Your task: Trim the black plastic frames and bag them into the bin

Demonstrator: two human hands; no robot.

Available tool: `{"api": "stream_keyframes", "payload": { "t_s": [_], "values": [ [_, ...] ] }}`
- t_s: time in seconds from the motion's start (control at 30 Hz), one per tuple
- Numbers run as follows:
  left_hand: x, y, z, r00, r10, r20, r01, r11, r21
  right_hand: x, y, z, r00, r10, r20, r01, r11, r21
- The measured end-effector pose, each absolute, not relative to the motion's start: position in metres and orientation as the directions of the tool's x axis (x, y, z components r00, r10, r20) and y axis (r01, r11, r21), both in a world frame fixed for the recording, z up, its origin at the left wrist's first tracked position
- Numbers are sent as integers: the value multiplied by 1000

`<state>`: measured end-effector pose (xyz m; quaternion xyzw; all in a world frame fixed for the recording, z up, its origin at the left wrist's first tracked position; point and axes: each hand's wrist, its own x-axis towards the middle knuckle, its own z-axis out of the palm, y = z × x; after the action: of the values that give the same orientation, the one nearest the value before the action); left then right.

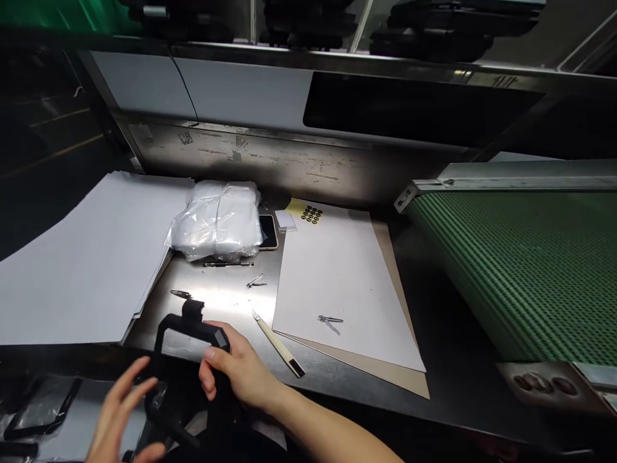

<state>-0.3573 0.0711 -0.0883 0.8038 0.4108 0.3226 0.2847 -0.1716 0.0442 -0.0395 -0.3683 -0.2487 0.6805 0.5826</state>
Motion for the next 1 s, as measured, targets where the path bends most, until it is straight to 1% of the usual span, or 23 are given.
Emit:
{"api": "stream_keyframes", "payload": {
  "t_s": [0.03,0.07,0.1,0.17,0.23,0.27,0.33,0.4,0.47,0.53,0.6,0.63,0.7,0.77,0.8,0.87,0.93,0.97,1.0],
  "values": [
    [-364,79,-86,333,916,225,544,-382,747,-167,47,-45,-89,974,-207,-617,-217,-756],
    [-370,86,-87,241,960,141,563,-257,785,-163,49,-52,-104,970,-221,-622,-236,-746],
    [-375,91,-90,189,981,44,540,-141,830,-158,52,-60,-86,964,-251,-625,-249,-740],
    [-381,97,-103,162,975,-150,432,66,899,-150,57,-79,-1,946,-325,-616,-257,-745],
    [-381,97,-120,167,944,-285,293,229,928,-144,62,-96,49,926,-375,-590,-276,-759],
    [-380,96,-127,161,924,-348,213,311,926,-142,64,-102,66,918,-391,-573,-286,-768],
    [-375,95,-136,151,873,-463,64,459,886,-141,67,-108,92,911,-402,-530,-297,-794],
    [-367,98,-138,160,804,-572,-23,583,812,-145,69,-105,103,914,-392,-470,-303,-829],
    [-361,104,-134,188,733,-654,-56,673,738,-152,73,-97,67,927,-368,-385,-317,-867],
    [-360,113,-127,230,674,-702,-122,736,666,-159,82,-88,-11,943,-332,-262,-323,-909],
    [-363,121,-121,272,652,-708,-225,758,612,-162,101,-83,-66,956,-285,-98,-290,-952],
    [-367,125,-117,294,643,-707,-278,765,580,-161,115,-81,-57,965,-255,-3,-255,-967],
    [-375,130,-108,353,599,-719,-365,796,484,-155,149,-82,37,985,-169,198,-173,-965],
    [-381,131,-97,412,528,-743,-402,837,372,-145,188,-84,157,986,-58,384,-115,-916],
    [-383,130,-89,447,484,-753,-410,858,309,-140,206,-85,189,982,-11,458,-99,-883],
    [-384,126,-72,566,375,-734,-428,895,127,-131,237,-87,212,976,53,565,-78,-822],
    [-380,121,-55,737,267,-621,-422,900,-113,-125,258,-90,199,976,87,624,-57,-779],
    [-377,118,-48,794,249,-555,-408,894,-184,-123,264,-91,189,977,99,641,-46,-766],
    [-374,116,-42,825,255,-505,-401,893,-204,-122,268,-91,181,977,110,651,-35,-758]
  ]
}}
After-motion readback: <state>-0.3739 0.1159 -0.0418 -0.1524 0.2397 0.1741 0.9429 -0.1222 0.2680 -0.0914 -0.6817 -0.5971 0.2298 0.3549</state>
